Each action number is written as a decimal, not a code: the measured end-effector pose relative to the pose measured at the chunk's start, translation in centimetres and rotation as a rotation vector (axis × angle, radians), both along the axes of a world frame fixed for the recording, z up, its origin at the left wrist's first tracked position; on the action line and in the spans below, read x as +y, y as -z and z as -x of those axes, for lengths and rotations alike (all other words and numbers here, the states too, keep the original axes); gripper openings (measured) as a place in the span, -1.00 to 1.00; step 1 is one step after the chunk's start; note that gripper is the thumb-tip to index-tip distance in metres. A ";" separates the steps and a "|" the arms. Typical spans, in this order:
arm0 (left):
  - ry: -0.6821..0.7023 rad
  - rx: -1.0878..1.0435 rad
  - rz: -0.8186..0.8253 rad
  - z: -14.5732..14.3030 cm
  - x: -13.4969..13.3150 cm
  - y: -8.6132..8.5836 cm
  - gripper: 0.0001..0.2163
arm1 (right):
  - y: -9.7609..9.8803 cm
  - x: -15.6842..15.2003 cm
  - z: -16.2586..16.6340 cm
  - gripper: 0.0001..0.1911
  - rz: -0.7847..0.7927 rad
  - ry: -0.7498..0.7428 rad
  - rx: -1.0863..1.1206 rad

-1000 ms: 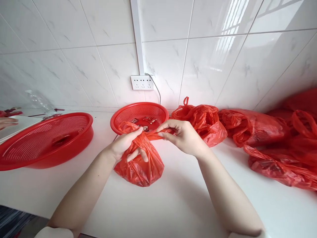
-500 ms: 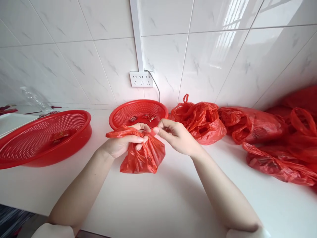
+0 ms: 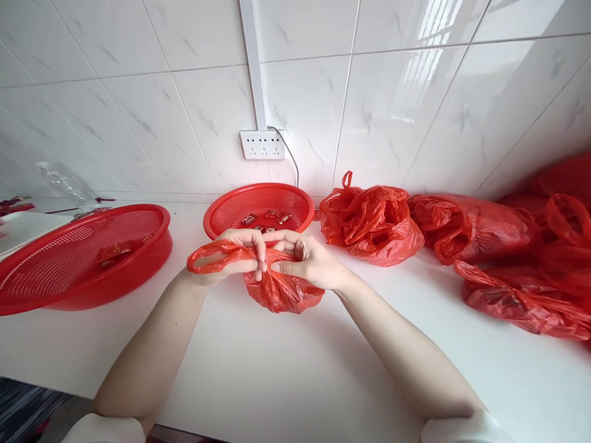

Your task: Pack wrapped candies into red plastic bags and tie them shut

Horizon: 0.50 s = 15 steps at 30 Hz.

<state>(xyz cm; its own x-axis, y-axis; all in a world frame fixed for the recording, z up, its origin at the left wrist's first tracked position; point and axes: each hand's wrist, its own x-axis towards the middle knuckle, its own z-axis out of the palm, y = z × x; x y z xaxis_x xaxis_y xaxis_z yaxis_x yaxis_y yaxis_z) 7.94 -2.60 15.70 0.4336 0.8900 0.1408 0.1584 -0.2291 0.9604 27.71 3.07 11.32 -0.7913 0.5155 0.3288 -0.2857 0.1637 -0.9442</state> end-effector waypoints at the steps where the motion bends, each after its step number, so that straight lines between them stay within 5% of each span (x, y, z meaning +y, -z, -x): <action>1: -0.082 0.020 -0.082 -0.2 0.0 0.2 -0.97 | 0.1 0.0 0.2 -0.51 0.011 0.014 0.008; 6: -0.526 0.073 -0.576 -1.8 -0.1 1.2 -0.94 | 0.0 -0.3 0.3 -0.46 0.075 0.000 -0.004; 12: -0.386 0.119 -0.584 -2.2 0.2 1.4 -0.95 | 0.2 0.1 -0.4 -0.87 0.095 0.094 -0.057; 15: -0.274 0.118 -0.555 -1.9 0.6 1.9 -0.91 | 0.3 0.2 -0.3 -0.92 0.072 0.161 -0.029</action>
